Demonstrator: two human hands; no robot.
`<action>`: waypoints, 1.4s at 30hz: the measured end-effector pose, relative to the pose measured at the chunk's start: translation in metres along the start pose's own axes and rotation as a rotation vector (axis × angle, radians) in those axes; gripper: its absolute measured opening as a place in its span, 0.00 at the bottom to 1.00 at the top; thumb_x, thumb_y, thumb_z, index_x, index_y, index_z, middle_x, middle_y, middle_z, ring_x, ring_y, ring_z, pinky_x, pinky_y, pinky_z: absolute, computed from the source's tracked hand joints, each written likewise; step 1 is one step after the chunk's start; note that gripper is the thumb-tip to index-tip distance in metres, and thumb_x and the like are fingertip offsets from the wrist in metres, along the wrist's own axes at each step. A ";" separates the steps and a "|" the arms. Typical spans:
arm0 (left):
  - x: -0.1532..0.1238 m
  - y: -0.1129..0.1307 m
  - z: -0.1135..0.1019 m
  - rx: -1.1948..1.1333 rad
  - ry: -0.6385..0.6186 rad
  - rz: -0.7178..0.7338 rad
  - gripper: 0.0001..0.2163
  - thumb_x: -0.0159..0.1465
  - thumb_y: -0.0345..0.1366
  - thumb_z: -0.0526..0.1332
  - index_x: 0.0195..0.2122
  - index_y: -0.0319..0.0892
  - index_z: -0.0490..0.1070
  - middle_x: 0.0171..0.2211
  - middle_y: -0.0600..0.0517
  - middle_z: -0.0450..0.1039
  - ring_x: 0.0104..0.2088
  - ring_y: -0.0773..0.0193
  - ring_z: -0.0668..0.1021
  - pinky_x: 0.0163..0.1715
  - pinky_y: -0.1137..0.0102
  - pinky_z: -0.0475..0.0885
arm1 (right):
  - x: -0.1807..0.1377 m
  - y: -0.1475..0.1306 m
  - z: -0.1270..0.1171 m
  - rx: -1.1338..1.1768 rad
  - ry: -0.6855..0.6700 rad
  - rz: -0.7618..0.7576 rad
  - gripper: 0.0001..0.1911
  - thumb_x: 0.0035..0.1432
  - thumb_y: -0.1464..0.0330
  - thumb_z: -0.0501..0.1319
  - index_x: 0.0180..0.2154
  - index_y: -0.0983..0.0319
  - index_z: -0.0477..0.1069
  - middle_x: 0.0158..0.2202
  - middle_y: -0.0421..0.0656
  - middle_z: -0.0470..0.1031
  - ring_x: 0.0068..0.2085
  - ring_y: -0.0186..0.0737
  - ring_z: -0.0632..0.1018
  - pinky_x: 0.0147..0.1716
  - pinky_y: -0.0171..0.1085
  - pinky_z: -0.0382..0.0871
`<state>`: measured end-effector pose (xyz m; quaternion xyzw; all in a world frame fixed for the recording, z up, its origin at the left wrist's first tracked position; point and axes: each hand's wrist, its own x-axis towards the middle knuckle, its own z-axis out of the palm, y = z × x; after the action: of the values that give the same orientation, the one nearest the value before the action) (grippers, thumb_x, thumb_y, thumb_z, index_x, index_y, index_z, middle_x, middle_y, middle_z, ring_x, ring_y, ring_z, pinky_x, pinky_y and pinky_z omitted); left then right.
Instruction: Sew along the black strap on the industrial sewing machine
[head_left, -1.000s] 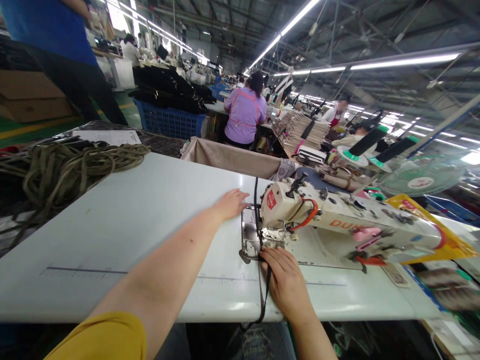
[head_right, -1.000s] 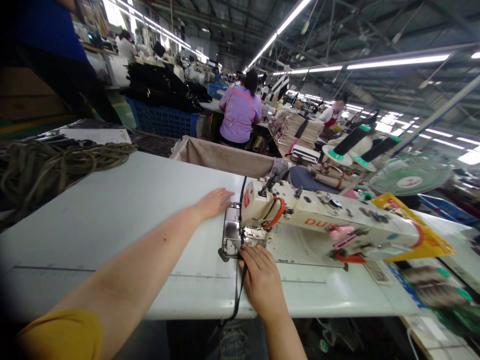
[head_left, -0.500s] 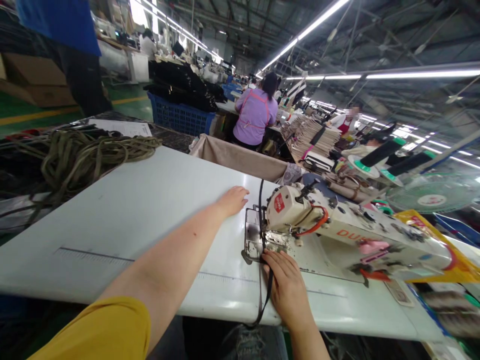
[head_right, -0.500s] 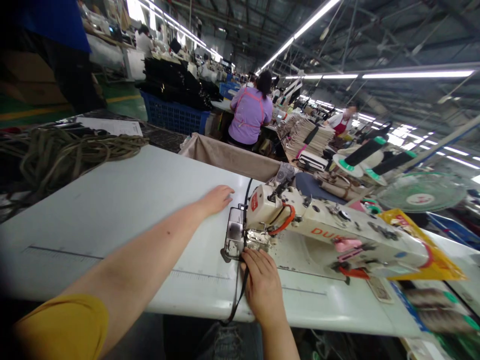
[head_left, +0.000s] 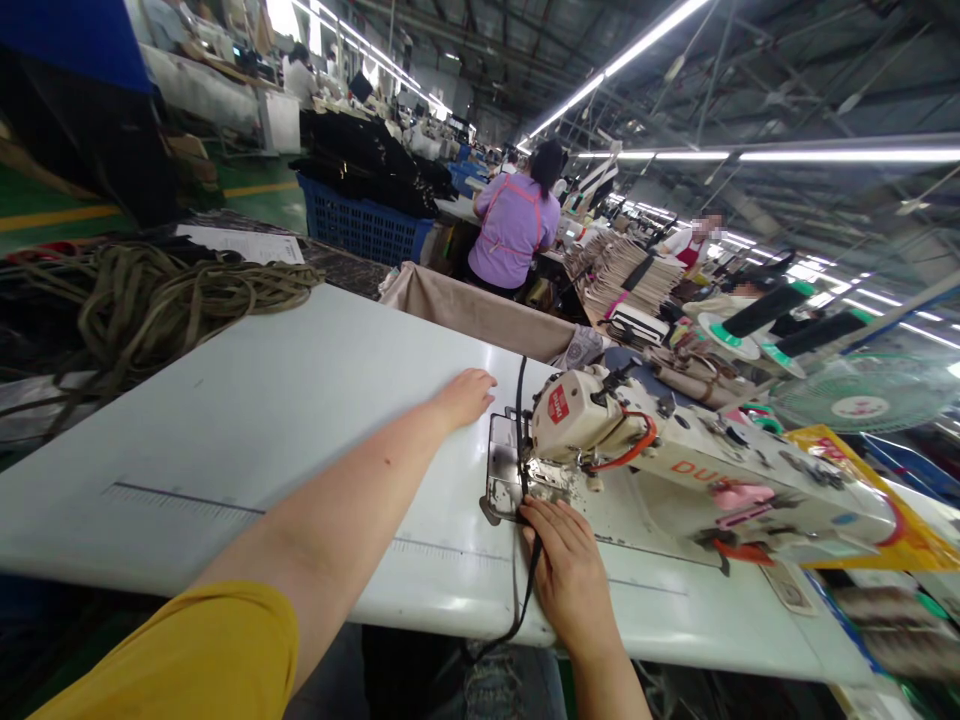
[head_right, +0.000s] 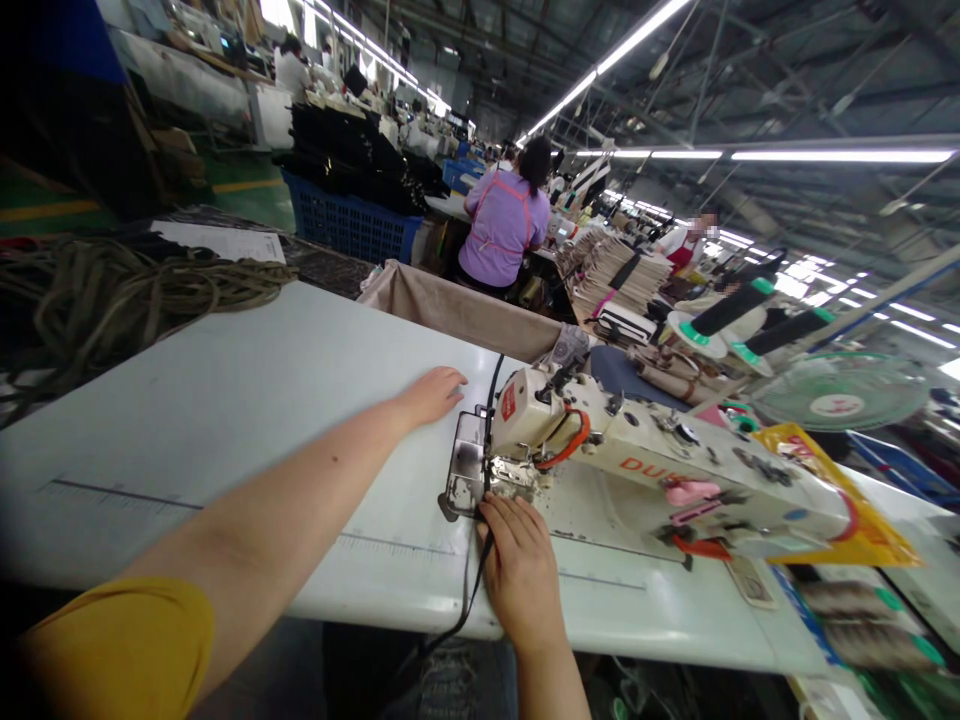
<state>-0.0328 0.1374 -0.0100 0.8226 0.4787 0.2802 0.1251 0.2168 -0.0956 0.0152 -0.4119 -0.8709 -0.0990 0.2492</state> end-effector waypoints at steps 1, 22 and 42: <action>0.000 0.000 0.000 0.002 -0.003 -0.001 0.15 0.72 0.35 0.60 0.58 0.39 0.77 0.59 0.41 0.78 0.63 0.49 0.76 0.70 0.56 0.68 | 0.000 0.000 0.000 0.000 0.002 0.000 0.14 0.79 0.69 0.56 0.60 0.60 0.74 0.58 0.49 0.83 0.58 0.48 0.83 0.63 0.56 0.74; 0.000 0.000 0.000 0.029 -0.036 -0.014 0.17 0.73 0.36 0.60 0.61 0.37 0.75 0.60 0.40 0.77 0.64 0.48 0.75 0.69 0.56 0.68 | 0.001 -0.001 0.000 -0.007 0.008 0.001 0.14 0.80 0.68 0.55 0.59 0.59 0.74 0.57 0.48 0.83 0.57 0.47 0.83 0.63 0.55 0.74; -0.002 -0.004 0.001 0.033 -0.016 0.017 0.15 0.72 0.35 0.61 0.58 0.38 0.77 0.58 0.40 0.78 0.62 0.50 0.77 0.69 0.57 0.68 | -0.001 -0.003 0.000 0.028 -0.009 0.038 0.16 0.78 0.71 0.56 0.61 0.59 0.75 0.58 0.49 0.83 0.58 0.46 0.83 0.64 0.55 0.76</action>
<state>-0.0359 0.1378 -0.0138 0.8308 0.4753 0.2668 0.1126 0.2147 -0.0980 0.0150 -0.4253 -0.8653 -0.0800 0.2528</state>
